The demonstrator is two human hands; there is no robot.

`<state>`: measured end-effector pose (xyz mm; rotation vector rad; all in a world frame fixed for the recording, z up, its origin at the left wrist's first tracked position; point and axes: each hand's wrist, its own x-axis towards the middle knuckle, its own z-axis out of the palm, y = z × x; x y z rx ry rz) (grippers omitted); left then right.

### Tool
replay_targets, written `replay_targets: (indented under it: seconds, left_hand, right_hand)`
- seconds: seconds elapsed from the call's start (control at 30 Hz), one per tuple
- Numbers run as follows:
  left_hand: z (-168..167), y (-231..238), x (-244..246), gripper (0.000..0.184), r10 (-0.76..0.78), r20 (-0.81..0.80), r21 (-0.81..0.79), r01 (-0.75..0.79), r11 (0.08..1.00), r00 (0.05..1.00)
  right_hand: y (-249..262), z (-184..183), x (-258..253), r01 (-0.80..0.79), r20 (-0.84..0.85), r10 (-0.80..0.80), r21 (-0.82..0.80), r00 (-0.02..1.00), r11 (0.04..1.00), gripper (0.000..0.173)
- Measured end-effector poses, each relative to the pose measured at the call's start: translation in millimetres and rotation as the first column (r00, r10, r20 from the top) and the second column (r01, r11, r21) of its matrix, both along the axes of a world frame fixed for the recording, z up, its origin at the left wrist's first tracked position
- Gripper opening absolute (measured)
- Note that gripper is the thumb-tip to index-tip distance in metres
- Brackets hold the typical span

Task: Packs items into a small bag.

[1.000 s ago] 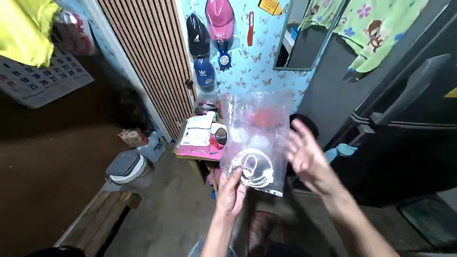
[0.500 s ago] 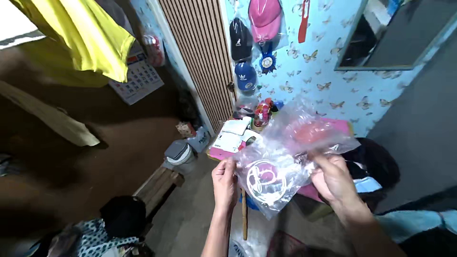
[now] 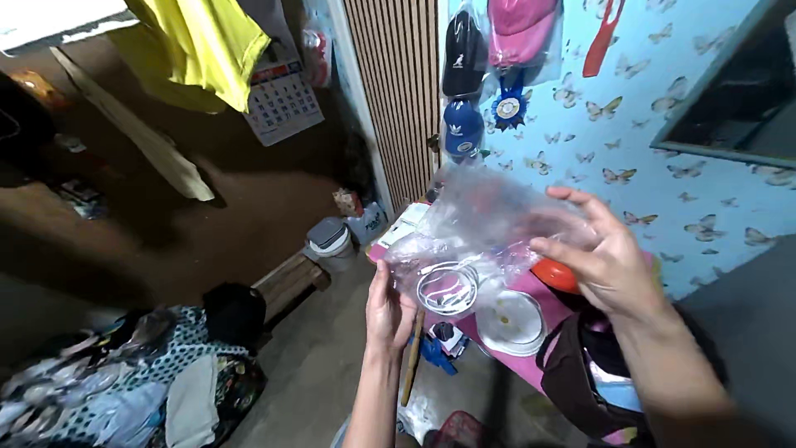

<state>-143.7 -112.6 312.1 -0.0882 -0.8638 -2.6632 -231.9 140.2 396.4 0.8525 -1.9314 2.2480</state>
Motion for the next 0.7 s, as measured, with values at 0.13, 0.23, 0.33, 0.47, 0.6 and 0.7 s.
replay_targets:
  seconds: [0.13,0.23,0.33,0.47,0.6,0.7]
  left_hand:
    - [5.4,-4.7,-6.3,0.027,0.011,-0.055,-0.001,-0.011,1.0,0.998]
    - [7.4,-13.6,-8.9,0.021,0.008,-0.095,-0.053,-0.013,0.999,0.995]
    - [9.9,-34.0,-7.8,0.02,0.077,-0.029,-0.011,-0.077,0.997,0.997]
    - [13.3,-88.4,6.0,0.037,0.123,-0.056,-0.09,-0.128,0.988,0.991]
    - [9.2,-170.0,29.8,0.04,0.14,-0.098,-0.413,-0.169,0.895,0.985]
    - [11.6,-238.4,45.2,0.043,0.089,-0.115,-0.733,-0.145,0.665,0.989]
  right_hand:
    - [7.1,41.2,-11.7,0.154,-0.294,-0.021,0.438,0.956,0.886,0.089]
    - [-16.1,64.1,-16.5,0.274,-0.498,0.082,0.599,0.863,0.753,0.053]
    - [-51.8,78.9,-13.6,0.251,-0.559,0.163,0.589,0.813,0.768,0.01]
    - [-110.9,92.7,-2.6,-0.012,-0.389,0.262,0.539,0.883,0.842,0.007]
    - [-168.7,99.9,7.9,-0.209,-0.211,0.373,0.545,0.903,0.812,0.009]
    - [-197.6,100.5,17.9,-0.173,-0.209,0.329,0.538,0.921,0.825,0.014]
